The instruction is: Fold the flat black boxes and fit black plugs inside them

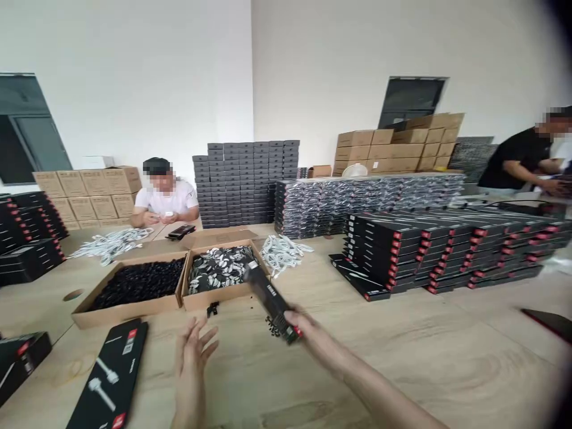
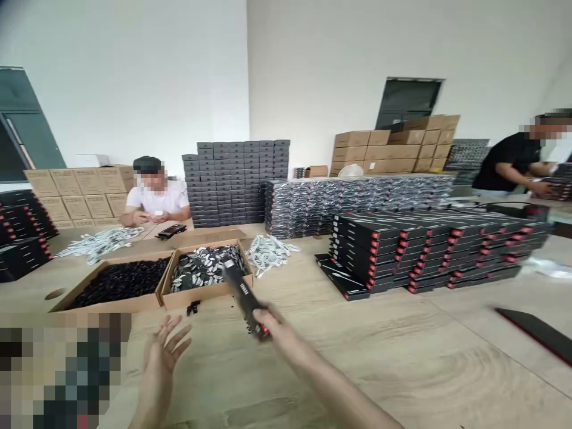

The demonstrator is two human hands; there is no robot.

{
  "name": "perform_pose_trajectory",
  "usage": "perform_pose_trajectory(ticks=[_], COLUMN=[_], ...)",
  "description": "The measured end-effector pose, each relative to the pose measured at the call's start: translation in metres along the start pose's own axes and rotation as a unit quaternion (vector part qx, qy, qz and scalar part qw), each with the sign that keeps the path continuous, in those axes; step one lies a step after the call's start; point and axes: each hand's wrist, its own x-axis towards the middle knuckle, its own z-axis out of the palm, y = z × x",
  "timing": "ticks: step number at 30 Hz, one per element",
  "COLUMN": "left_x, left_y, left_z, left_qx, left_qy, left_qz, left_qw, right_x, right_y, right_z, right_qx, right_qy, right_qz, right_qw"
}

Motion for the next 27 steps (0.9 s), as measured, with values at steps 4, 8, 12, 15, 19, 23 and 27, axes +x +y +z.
perform_pose_trajectory(ticks=[4,8,12,15,19,23,27], left_x=[0.006,0.008,0.013,0.018,0.022,0.019,0.015], left_y=[0.008,0.011,0.007,0.002,-0.004,-0.01,-0.004], left_z=[-0.011,-0.015,-0.016,-0.019,-0.023,-0.023,-0.019], left_qx=[0.015,0.021,0.031,0.039,0.063,0.109,0.179], left_qy=[0.055,0.089,0.104,0.118,0.106,0.082,0.075], left_qz=[0.052,0.079,0.077,0.073,0.067,0.071,0.103], left_qw=[0.997,0.993,0.991,0.99,0.99,0.988,0.976], right_x=[0.031,0.05,0.04,0.029,0.032,0.049,0.061], right_y=[0.015,0.042,0.075,0.095,0.11,0.113,0.106], right_z=[-0.092,-0.154,-0.171,-0.169,-0.169,-0.174,-0.175], right_qx=[-0.307,-0.438,-0.526,-0.571,-0.609,-0.629,-0.625], right_qy=[0.256,0.357,0.367,0.363,0.35,0.342,0.351], right_qz=[-0.021,0.036,0.055,0.056,0.065,0.057,0.045], right_qw=[0.916,0.824,0.766,0.734,0.709,0.696,0.696])
